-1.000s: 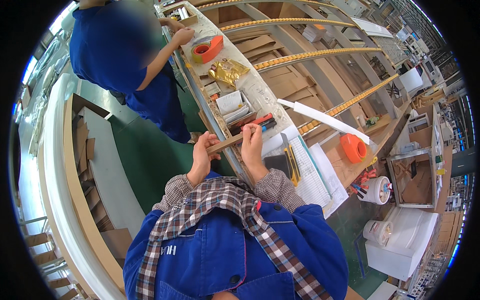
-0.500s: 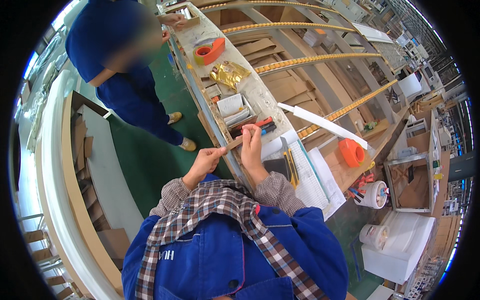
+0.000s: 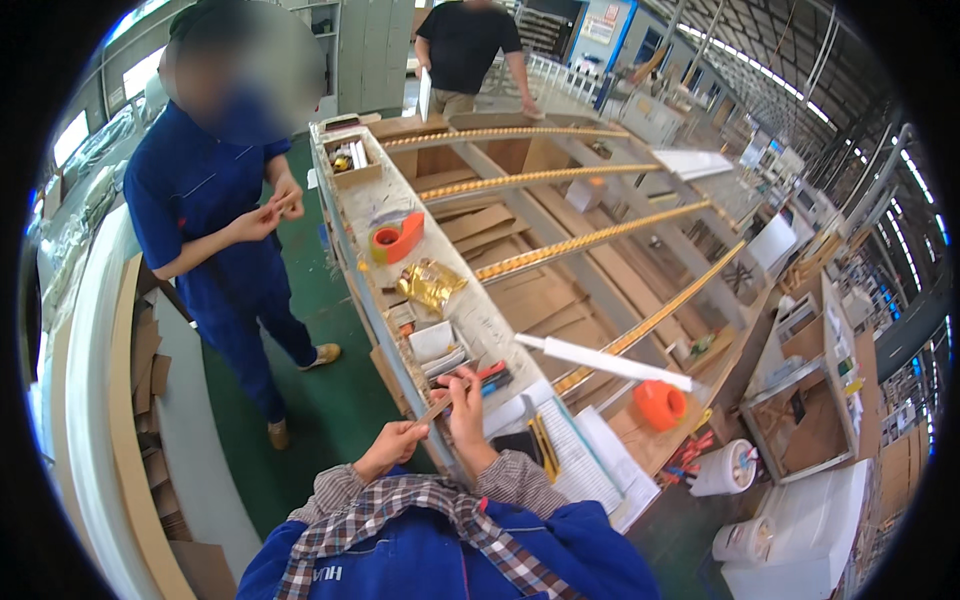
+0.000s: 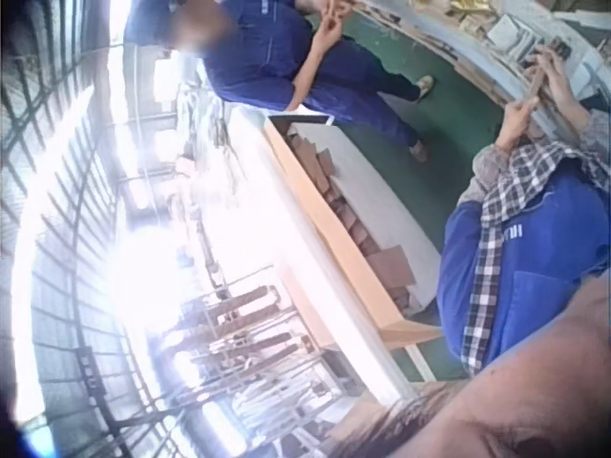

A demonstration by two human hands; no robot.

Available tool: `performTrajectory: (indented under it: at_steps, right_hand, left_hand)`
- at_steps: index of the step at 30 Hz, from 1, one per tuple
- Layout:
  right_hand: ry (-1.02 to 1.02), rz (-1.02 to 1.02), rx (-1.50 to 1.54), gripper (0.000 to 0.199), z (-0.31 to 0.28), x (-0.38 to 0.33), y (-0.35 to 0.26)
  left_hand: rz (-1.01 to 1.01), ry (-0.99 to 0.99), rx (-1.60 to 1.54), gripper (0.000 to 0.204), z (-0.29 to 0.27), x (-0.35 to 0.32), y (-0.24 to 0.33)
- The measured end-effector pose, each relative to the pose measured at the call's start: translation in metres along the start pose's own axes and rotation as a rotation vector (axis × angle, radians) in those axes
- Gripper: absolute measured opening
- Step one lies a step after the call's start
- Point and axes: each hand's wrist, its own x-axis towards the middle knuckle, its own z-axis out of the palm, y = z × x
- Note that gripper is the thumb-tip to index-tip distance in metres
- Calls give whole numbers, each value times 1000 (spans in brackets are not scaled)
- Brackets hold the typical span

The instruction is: The person handles small wooden pieces at a workbench, repeatedly picking them up, turning them over, and placing them back down. Another worker across the table also handles wood and tools. The camera wearer's actions remain repetitive without a clear final assembly state shown.

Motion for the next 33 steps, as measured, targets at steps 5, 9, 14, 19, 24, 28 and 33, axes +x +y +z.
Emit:
performTrajectory:
  at_steps: [5,9,14,19,24,28,33]
  right_hand:
    - [-23,-90,-55,24,15,-8,-16]
    - [-54,-220,-142,22,25,-20,-38]
    - [-50,-115,-285,21,-7,-8,-5]
    - [-34,-110,-280,20,3,-8,-11]
    - [-25,-154,-471,22,5,-7,-11]
    - [12,-367,-900,27,1,-6,-23]
    - [-44,-734,-1062,22,23,-5,-73]
  left_hand:
    - [-21,-10,-14,34,8,-20,16]
    - [15,-126,-15,38,14,-32,25]
    - [-94,-143,29,47,6,-24,13]
    - [-24,-119,119,47,0,-19,6]
    - [97,-92,235,42,-5,-11,-7]
    - [200,29,403,42,2,-13,-10]
    - [365,75,670,40,14,-30,18]
